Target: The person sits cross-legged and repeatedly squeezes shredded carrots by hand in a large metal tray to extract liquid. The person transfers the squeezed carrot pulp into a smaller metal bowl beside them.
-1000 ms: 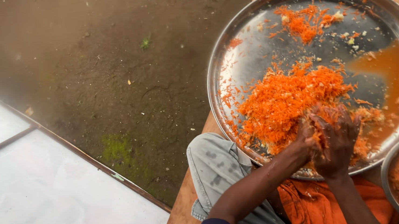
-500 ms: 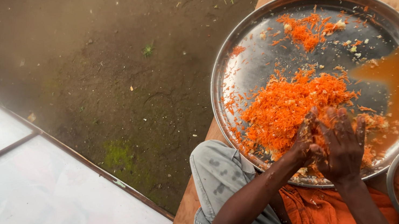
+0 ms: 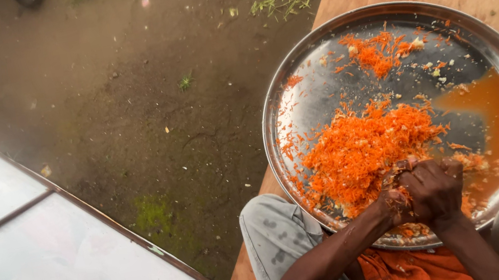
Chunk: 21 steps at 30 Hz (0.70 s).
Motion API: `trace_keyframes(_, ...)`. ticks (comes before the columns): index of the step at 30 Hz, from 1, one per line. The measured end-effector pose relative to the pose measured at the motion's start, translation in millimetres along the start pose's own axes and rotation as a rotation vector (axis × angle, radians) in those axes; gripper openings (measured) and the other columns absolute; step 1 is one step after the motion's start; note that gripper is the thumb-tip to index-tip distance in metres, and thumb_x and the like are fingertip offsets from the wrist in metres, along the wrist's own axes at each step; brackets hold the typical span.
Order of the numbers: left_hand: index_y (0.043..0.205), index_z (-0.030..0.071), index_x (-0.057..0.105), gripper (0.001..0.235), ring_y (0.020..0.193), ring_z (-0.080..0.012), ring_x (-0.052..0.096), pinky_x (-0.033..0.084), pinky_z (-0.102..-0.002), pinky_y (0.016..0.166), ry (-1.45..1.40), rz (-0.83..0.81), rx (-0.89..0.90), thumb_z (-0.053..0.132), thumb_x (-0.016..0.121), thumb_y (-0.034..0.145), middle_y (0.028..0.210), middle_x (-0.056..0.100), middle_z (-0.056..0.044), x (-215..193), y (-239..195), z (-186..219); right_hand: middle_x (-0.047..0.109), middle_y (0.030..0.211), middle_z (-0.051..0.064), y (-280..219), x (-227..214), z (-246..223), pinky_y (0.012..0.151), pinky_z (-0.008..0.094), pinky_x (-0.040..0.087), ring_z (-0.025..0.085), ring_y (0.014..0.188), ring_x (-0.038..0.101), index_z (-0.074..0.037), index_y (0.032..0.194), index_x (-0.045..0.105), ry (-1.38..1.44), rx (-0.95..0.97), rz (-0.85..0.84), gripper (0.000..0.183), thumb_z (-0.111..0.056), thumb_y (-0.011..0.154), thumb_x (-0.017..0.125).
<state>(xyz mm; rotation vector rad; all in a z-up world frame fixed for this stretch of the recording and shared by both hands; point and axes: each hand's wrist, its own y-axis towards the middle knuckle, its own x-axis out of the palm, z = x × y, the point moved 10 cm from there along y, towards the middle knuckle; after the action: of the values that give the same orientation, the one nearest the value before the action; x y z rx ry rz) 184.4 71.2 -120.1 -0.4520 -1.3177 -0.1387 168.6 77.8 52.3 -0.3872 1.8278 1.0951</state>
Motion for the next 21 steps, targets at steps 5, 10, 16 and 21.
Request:
trace_keyframes(5, 0.120, 0.001, 0.063, 0.032, 0.080, -0.0167, 0.070, 0.062, -0.024, 0.061, 0.017, 0.090, 0.005, 0.030, 0.051, 0.121, 0.104, 0.068, -0.015, 3, -14, 19, 0.063, 0.057, 0.011, 17, 8, -9, 0.075, 0.047, 0.033, 0.028, 0.059, 0.057, -0.012, 0.065, 0.065, 0.014, 0.085, -0.153, 0.084, -0.092, 0.064, 0.039)
trace_keyframes(10, 0.119, 0.001, 0.063, 0.032, 0.078, -0.0164, 0.070, 0.062, -0.023, 0.060, 0.040, 0.139, 0.018, 0.030, 0.051, 0.122, 0.104, 0.068, -0.015, 14, -19, 36, 0.061, 0.062, 0.013, 29, -1, -10, 0.075, 0.047, 0.040, 0.025, 0.062, 0.056, -0.011, 0.076, 0.069, 0.027, 0.192, -0.153, 0.056, -0.057, 0.093, 0.042)
trace_keyframes(16, 0.118, 0.000, 0.063, 0.033, 0.077, -0.0162, 0.070, 0.062, -0.023, 0.058, 0.040, 0.181, 0.047, 0.030, 0.050, 0.122, 0.102, 0.068, -0.015, 19, -18, 45, 0.060, 0.061, 0.013, 42, -9, -18, 0.066, 0.050, 0.043, 0.025, 0.056, 0.056, -0.009, 0.076, 0.071, 0.018, 0.190, -0.115, 0.061, -0.059, 0.091, 0.040)
trace_keyframes(21, 0.117, 0.000, 0.064, 0.034, 0.075, -0.0160, 0.070, 0.062, -0.022, 0.057, 0.043, 0.190, 0.071, 0.030, 0.050, 0.122, 0.102, 0.068, -0.015, 22, -16, 55, 0.057, 0.058, 0.011, 48, -14, -18, 0.058, 0.044, 0.042, 0.022, 0.055, 0.055, -0.008, 0.085, 0.075, 0.033, 0.224, -0.032, 0.068, -0.063, 0.096, 0.037)
